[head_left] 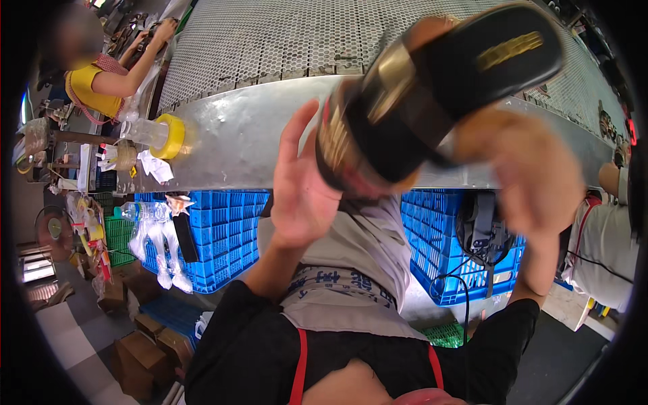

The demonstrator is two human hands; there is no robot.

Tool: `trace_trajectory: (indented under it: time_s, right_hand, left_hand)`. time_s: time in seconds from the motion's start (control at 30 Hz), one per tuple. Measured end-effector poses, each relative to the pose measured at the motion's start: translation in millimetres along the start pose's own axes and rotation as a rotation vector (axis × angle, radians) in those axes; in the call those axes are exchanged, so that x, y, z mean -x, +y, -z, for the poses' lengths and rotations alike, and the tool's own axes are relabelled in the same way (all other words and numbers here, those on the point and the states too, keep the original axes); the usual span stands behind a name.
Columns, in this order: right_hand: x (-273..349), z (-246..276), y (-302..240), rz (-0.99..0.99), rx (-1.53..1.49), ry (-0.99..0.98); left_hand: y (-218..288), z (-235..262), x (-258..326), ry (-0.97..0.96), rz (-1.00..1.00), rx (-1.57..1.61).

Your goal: Inspecting and cleaning sandals using a cloth and liquid at a factory workstation.

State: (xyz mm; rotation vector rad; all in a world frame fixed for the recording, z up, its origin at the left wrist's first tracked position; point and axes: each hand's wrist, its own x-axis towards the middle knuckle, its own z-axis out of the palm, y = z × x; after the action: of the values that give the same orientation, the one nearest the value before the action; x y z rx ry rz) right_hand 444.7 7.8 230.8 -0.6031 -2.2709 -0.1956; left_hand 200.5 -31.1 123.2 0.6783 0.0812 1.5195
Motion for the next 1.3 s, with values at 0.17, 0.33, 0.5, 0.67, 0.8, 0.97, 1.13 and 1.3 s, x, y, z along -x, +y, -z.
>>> trace_trajectory:
  time_s: [0.17,0.33,0.5,0.67,0.8,0.97,1.13,1.3]
  right_hand:
    - [16.4,-16.4,-47.6,0.092,-0.109,-0.134]
    - [87.6,5.5,-85.2,-0.400,-0.061,0.005]
    - [106.3,-59.7,-80.2,-0.772,-0.734,-0.510]
    - [133.6,-85.4,-102.3,-1.350,-1.404,-0.431]
    - [132.3,-74.5,-99.8,-1.221,-1.463,-0.502]
    - [138.6,-68.6,-95.8,-1.074,-1.335,-0.629]
    - [134.8,-55.8,-78.6,-0.742,-1.059,-0.562]
    - [249.0,32.3,-91.4,-1.347,-1.288,0.368]
  left_hand:
    - [14.8,51.3,18.0,0.388,0.034,-0.220]
    - [56.7,65.7,32.2,0.257,0.094,-0.385]
    - [46.6,64.6,22.4,0.142,0.310,-0.622]
    - [23.7,54.3,7.1,0.425,0.365,-0.363]
    - [13.2,60.0,0.4,0.431,0.350,-0.283]
    - [3.5,61.5,-3.4,0.358,0.346,-0.295]
    - [-0.4,59.5,-2.1,0.322,0.318,-0.363]
    - [7.8,62.6,8.3,0.375,0.281,-0.391]
